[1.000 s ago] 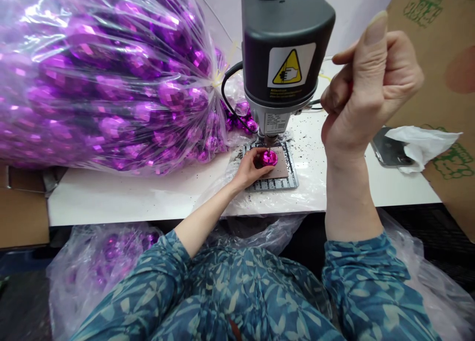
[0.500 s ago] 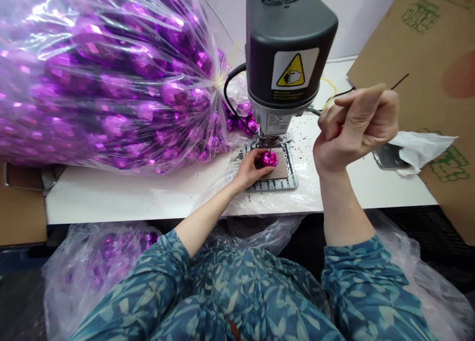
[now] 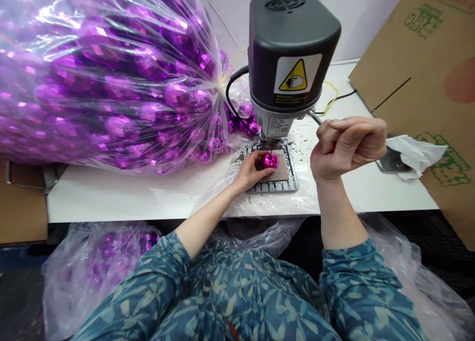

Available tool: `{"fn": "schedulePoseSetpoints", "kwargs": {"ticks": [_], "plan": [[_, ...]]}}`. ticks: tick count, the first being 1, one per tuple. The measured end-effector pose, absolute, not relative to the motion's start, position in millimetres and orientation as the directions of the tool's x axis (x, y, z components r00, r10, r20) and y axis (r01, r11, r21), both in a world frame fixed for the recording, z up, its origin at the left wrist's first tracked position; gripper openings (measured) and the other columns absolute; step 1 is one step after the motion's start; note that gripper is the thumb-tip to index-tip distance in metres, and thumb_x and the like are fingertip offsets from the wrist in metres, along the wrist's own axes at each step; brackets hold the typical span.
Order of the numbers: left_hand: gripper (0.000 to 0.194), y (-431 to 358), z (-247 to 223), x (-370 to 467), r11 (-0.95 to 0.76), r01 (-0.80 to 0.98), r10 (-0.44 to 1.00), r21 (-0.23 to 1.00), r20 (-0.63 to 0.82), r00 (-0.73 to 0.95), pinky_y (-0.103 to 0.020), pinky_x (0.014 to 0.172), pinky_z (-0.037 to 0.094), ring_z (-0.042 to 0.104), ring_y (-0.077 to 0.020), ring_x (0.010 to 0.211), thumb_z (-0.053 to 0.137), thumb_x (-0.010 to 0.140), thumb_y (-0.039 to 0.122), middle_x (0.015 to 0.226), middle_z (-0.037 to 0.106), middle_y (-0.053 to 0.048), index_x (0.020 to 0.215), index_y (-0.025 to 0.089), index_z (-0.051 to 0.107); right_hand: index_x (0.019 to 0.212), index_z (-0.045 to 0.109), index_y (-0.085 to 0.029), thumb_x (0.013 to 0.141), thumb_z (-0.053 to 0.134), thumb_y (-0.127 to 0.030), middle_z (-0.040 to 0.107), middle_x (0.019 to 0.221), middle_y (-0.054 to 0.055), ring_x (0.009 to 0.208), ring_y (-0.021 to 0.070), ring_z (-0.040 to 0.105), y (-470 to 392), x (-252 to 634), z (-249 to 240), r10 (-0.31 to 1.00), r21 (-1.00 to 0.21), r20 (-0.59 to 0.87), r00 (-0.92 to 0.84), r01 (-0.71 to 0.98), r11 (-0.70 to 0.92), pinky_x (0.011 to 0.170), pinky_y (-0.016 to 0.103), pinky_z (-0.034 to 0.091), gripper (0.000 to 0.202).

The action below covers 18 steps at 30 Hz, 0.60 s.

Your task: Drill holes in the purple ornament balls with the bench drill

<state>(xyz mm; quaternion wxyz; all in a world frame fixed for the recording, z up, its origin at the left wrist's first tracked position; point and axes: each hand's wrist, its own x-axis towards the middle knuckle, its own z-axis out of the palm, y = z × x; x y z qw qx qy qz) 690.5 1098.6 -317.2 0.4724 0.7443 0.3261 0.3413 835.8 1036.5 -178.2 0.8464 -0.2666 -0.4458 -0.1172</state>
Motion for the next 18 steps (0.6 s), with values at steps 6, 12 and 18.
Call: {"fn": "schedulePoseSetpoints", "kwargs": {"ticks": [6, 12, 18], "plan": [[0.06, 1097.9, -316.5, 690.1, -0.344, 0.174, 0.81, 0.923, 0.198, 0.552, -0.035, 0.086, 0.051, 0.066, -0.0233, 0.099, 0.09, 0.073, 0.035, 0.109, 0.071, -0.008, 0.124, 0.019, 0.065, 0.073, 0.058, -0.024, 0.095, 0.053, -0.056, 0.026, 0.048, -0.007, 0.034, 0.0023, 0.021, 1035.8, 836.4, -190.4, 0.025, -0.365, 0.826, 0.564, 0.499, 0.786, 0.041, 0.023, 0.023, 0.04], [0.058, 1096.3, -313.9, 690.7, -0.339, 0.158, 0.812, 0.927, 0.204, 0.548, -0.035, 0.086, 0.052, 0.067, -0.0229, 0.097, 0.091, 0.072, 0.033, 0.108, 0.072, -0.008, 0.123, 0.017, 0.066, 0.073, 0.056, -0.021, 0.093, 0.059, -0.056, 0.025, 0.046, -0.009, 0.033, 0.001, 0.022, 1037.4, 831.6, -165.9, 0.045, -0.412, 0.778, 0.627, 0.455, 0.79, 0.038, 0.02, 0.022, 0.04], [0.056, 1090.3, -309.3, 693.2, -0.246, 0.162, 0.863, 0.956, 0.139, 0.486, -0.037, 0.09, 0.055, 0.069, -0.0239, 0.101, 0.092, 0.071, 0.029, 0.112, 0.073, -0.011, 0.118, 0.016, 0.065, 0.062, 0.049, -0.016, 0.072, 0.065, -0.074, 0.032, 0.045, -0.01, 0.032, 0.0006, 0.032, 1054.0, 831.4, -101.7, 0.239, -0.588, 0.651, 0.72, 0.279, 0.759, 0.032, 0.023, 0.011, 0.062]]}}
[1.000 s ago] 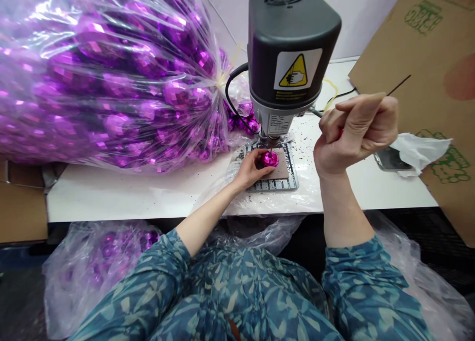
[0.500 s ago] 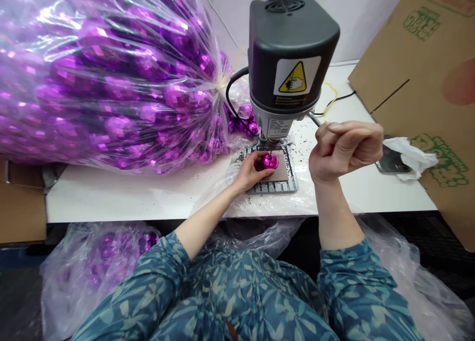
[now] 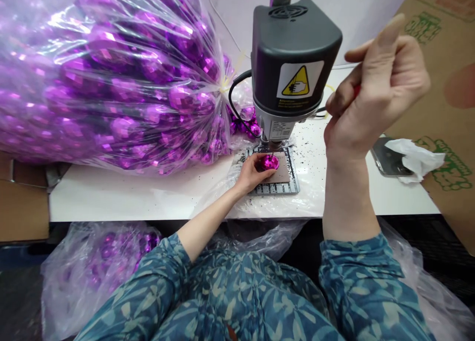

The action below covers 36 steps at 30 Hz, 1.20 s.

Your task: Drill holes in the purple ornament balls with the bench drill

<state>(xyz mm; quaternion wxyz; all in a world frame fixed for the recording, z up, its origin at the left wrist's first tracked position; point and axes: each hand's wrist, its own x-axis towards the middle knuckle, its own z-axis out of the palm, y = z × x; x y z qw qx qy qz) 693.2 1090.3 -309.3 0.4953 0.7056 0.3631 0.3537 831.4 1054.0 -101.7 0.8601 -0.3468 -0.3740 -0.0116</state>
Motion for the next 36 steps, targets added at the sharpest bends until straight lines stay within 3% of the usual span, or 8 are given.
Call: {"fn": "schedulePoseSetpoints", "kwargs": {"ticks": [7, 11, 14, 17, 20, 25, 28, 36], "plan": [[0.051, 1071.8, -295.4, 661.8, -0.301, 0.038, 0.84, 0.953, 0.246, 0.484, -0.038, 0.09, 0.057, 0.07, -0.0226, 0.101, 0.084, 0.08, 0.04, 0.118, 0.072, -0.011, 0.123, 0.02, 0.065, 0.058, 0.051, -0.017, 0.071, 0.069, -0.058, 0.032, 0.038, -0.01, 0.03, 0.0035, 0.029, 1058.5, 837.5, -94.8, 0.333, -0.649, 0.626, 0.705, 0.234, 0.723, 0.033, 0.029, 0.009, 0.046], [0.04, 1041.5, -277.5, 614.4, -0.416, 0.023, 0.564, 0.909, 0.238, 0.79, -0.041, 0.097, 0.056, 0.067, -0.0251, 0.113, 0.075, 0.089, 0.045, 0.124, 0.07, -0.01, 0.124, 0.027, 0.071, 0.058, 0.05, -0.017, 0.074, 0.065, -0.047, 0.032, 0.038, -0.009, 0.031, 0.0041, 0.029, 1055.9, 835.6, -94.4, 0.335, -0.656, 0.627, 0.703, 0.244, 0.715, 0.034, 0.029, 0.011, 0.037], [0.036, 1011.2, -271.6, 581.6, -0.656, 0.118, 0.192, 0.746, 0.013, 0.981, -0.042, 0.096, 0.056, 0.067, -0.0268, 0.112, 0.072, 0.093, 0.033, 0.129, 0.067, -0.011, 0.128, 0.03, 0.071, 0.058, 0.048, -0.018, 0.086, 0.059, -0.036, 0.029, 0.038, -0.009, 0.031, 0.0036, 0.029, 1056.4, 834.7, -94.1, 0.332, -0.672, 0.617, 0.713, 0.26, 0.693, 0.033, 0.027, 0.011, 0.035], [0.045, 987.6, -273.4, 562.6, -0.872, 0.183, 0.126, 0.454, -0.152, 0.98, -0.047, 0.097, 0.054, 0.065, -0.034, 0.117, 0.073, 0.089, 0.023, 0.147, 0.057, -0.017, 0.134, 0.027, 0.067, 0.057, 0.05, -0.017, 0.09, 0.06, -0.028, 0.031, 0.038, -0.008, 0.031, 0.0051, 0.03, 1057.3, 835.6, -95.4, 0.325, -0.634, 0.637, 0.699, 0.236, 0.736, 0.034, 0.027, 0.011, 0.035], [0.037, 989.8, -275.5, 559.7, -0.899, 0.103, 0.088, 0.426, -0.053, 0.995, -0.045, 0.096, 0.056, 0.066, -0.0323, 0.116, 0.073, 0.091, 0.031, 0.145, 0.059, -0.017, 0.126, 0.022, 0.069, 0.057, 0.051, -0.017, 0.09, 0.062, -0.024, 0.033, 0.038, -0.008, 0.03, 0.0057, 0.028, 1056.8, 836.9, -96.8, 0.314, -0.604, 0.639, 0.703, 0.205, 0.77, 0.033, 0.027, 0.009, 0.036], [0.026, 1076.4, -274.6, 599.6, -0.782, 0.278, 0.533, 0.558, 0.367, 0.762, -0.04, 0.095, 0.058, 0.069, -0.0223, 0.106, 0.047, 0.102, 0.018, 0.111, 0.074, -0.01, 0.116, 0.018, 0.069, 0.06, 0.055, -0.017, 0.095, 0.057, -0.023, 0.036, 0.04, -0.008, 0.032, 0.0044, 0.03, 1055.7, 837.5, -98.3, 0.321, -0.619, 0.663, 0.677, 0.254, 0.743, 0.036, 0.024, 0.013, 0.036], [0.035, 1149.3, -276.0, 648.0, -0.628, 0.586, 0.772, 0.511, 0.314, 0.553, -0.048, 0.106, 0.052, 0.065, -0.0295, 0.117, 0.047, 0.096, 0.007, 0.123, 0.069, -0.018, 0.123, 0.01, 0.068, 0.059, 0.055, -0.018, 0.086, 0.07, -0.039, 0.034, 0.04, -0.009, 0.032, 0.0039, 0.029, 1057.1, 838.6, -99.3, 0.297, -0.596, 0.673, 0.678, 0.258, 0.761, 0.035, 0.025, 0.011, 0.037], [0.051, 1233.9, -304.3, 724.2, -0.659, 0.503, 0.726, 0.56, 0.295, 0.622, -0.046, 0.111, 0.05, 0.06, -0.0314, 0.124, 0.064, 0.078, 0.004, 0.133, 0.066, -0.01, 0.126, 0.021, 0.07, 0.061, 0.056, -0.017, 0.08, 0.075, -0.051, 0.035, 0.04, -0.008, 0.032, 0.0042, 0.027, 1054.3, 840.8, -100.4, 0.317, -0.599, 0.684, 0.657, 0.258, 0.758, 0.034, 0.025, 0.011, 0.044]]}}
